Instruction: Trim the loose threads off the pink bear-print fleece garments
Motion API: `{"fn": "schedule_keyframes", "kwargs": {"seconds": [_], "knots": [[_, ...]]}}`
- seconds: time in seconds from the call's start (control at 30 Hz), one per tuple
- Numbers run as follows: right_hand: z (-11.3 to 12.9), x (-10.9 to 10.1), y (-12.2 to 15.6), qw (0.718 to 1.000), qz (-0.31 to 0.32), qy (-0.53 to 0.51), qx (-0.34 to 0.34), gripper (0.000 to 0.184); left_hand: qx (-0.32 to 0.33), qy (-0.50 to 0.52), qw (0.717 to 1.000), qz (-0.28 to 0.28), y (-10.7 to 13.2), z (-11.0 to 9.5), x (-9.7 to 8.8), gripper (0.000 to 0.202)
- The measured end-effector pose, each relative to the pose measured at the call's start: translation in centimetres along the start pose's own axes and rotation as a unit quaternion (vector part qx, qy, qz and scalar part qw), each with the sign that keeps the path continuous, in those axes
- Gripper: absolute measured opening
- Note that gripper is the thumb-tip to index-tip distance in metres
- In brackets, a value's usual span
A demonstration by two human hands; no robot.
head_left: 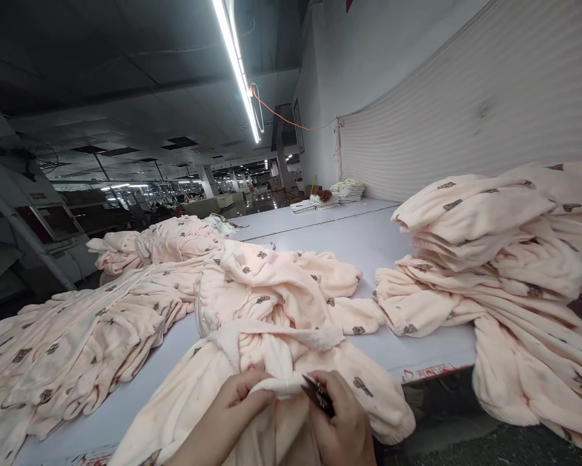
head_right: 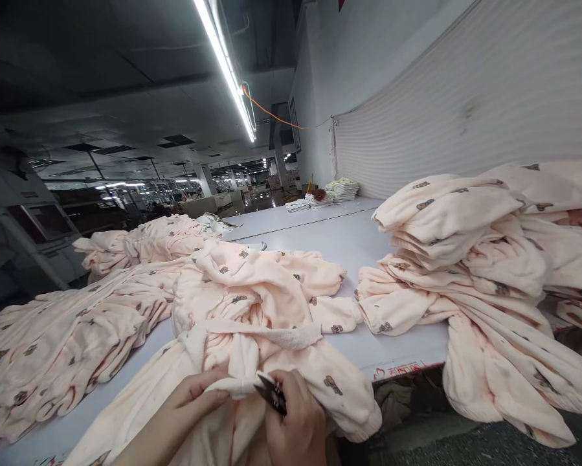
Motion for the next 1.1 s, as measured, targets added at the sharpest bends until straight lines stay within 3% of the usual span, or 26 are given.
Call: {"fn": "schedule_keyframes", "kwargs": {"seconds": [0.1, 0.17, 0.27, 0.43, 0.73, 0.9, 1.03, 1.1], "knots": [[0.6, -0.1, -1.5, 0.999, -0.001, -0.031, 0.024, 0.013, -0.106, 0.095, 0.99, -0.017, -0.2, 0.0, -0.8, 0.024], [1.0, -0.4, -2.1, 0.996, 0.037, -0.058, 0.057, 0.005, -0.127, 0.16, 0.978, -0.037, -0.3, -0.1, -1.0, 0.024], [1.5, -0.9, -1.9, 0.993, 0.08, -0.078, 0.043, 0.009, -0.109, 0.202, 0.973, -0.026, -0.2, -0.4, -0.9, 0.024], [2.0, -1.4, -1.1, 0.995, 0.075, -0.049, -0.053, 0.021, -0.086, 0.208, 0.974, 0.012, -0.3, -0.5, -0.5, 0.023], [3.0, -2.2, -1.7, 0.989, 0.123, 0.03, -0.073, 0.021, -0.058, 0.177, 0.981, 0.053, -0.3, 0.0, -0.2, 0.025], [2.4, -2.8, -1.6, 0.993, 0.115, 0.001, 0.02, 0.02, -0.03, 0.06, 0.998, -0.017, -0.5, -0.4, -1.2, 0.022], [-1.2, -2.5, -1.2, 0.983, 0.085, -0.07, 0.148, 0.024, 0.028, 0.166, 0.975, -0.141, -1.3, -2.0, -3.6, 0.033], [-2.6, -1.5, -0.9, 0.962, 0.1, -0.154, 0.203, 0.027, 0.06, 0.094, 0.985, -0.135, -1.5, -2.3, -3.7, 0.036]]}}
Point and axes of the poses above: each hand's wrist, its own y-axis away from the middle knuckle, its own x-axis out of the palm, z = x × y, the point moved 1 cm from there along -y, towards the middle knuckle, and after that the axes turned 10 degrees about x, right-handed, at the moved point
